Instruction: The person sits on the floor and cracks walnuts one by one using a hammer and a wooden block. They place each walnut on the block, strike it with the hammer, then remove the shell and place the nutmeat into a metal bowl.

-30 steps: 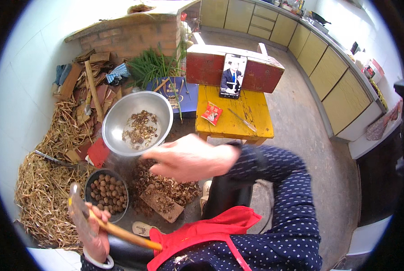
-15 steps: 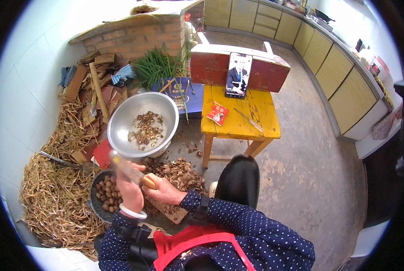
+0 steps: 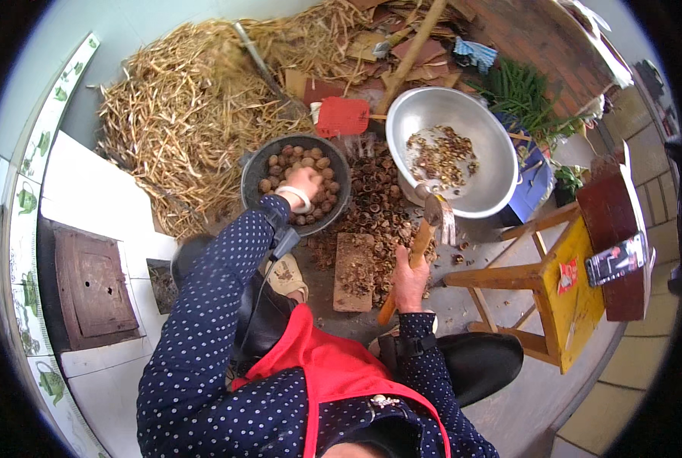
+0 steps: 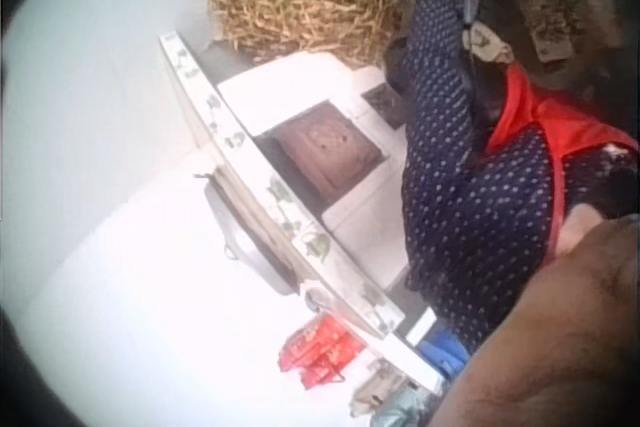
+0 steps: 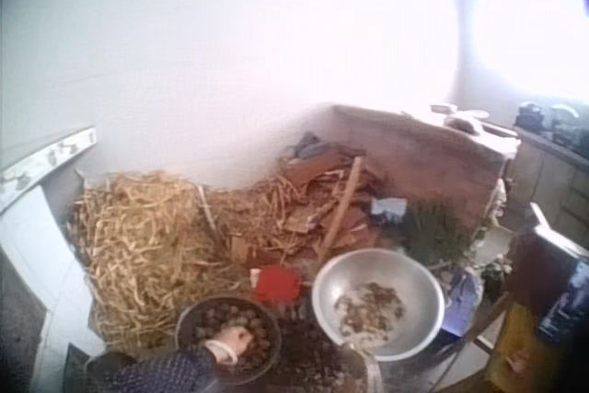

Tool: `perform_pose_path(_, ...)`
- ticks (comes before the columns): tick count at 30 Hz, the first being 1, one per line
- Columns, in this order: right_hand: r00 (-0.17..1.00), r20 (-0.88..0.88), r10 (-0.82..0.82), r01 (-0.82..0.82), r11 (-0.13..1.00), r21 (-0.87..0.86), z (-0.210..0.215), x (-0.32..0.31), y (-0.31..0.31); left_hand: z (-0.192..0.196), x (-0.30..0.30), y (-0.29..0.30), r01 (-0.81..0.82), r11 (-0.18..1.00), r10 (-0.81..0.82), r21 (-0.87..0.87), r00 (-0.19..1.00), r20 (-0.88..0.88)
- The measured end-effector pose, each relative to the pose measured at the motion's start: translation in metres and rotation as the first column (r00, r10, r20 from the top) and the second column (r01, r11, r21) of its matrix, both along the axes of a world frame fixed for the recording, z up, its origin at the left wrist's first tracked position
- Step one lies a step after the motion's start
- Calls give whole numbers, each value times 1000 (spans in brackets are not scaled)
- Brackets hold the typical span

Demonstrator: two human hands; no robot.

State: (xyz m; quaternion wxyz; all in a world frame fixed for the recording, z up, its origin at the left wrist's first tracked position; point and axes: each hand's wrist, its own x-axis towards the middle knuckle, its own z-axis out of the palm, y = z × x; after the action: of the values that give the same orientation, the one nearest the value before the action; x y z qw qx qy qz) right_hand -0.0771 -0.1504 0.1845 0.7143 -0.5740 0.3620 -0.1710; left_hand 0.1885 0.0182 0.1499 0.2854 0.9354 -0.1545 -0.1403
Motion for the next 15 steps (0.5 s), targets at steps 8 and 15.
perform_pose_path(8,991,-71,112,-124,975,-186,-24,4,6,-58,57,61,-342,919,340,196,939,49)
perform_pose_path(15,954,-253,161,-268,837,-476,-29,-2,5,-78,73,35,-191,981,174,19,926,334)
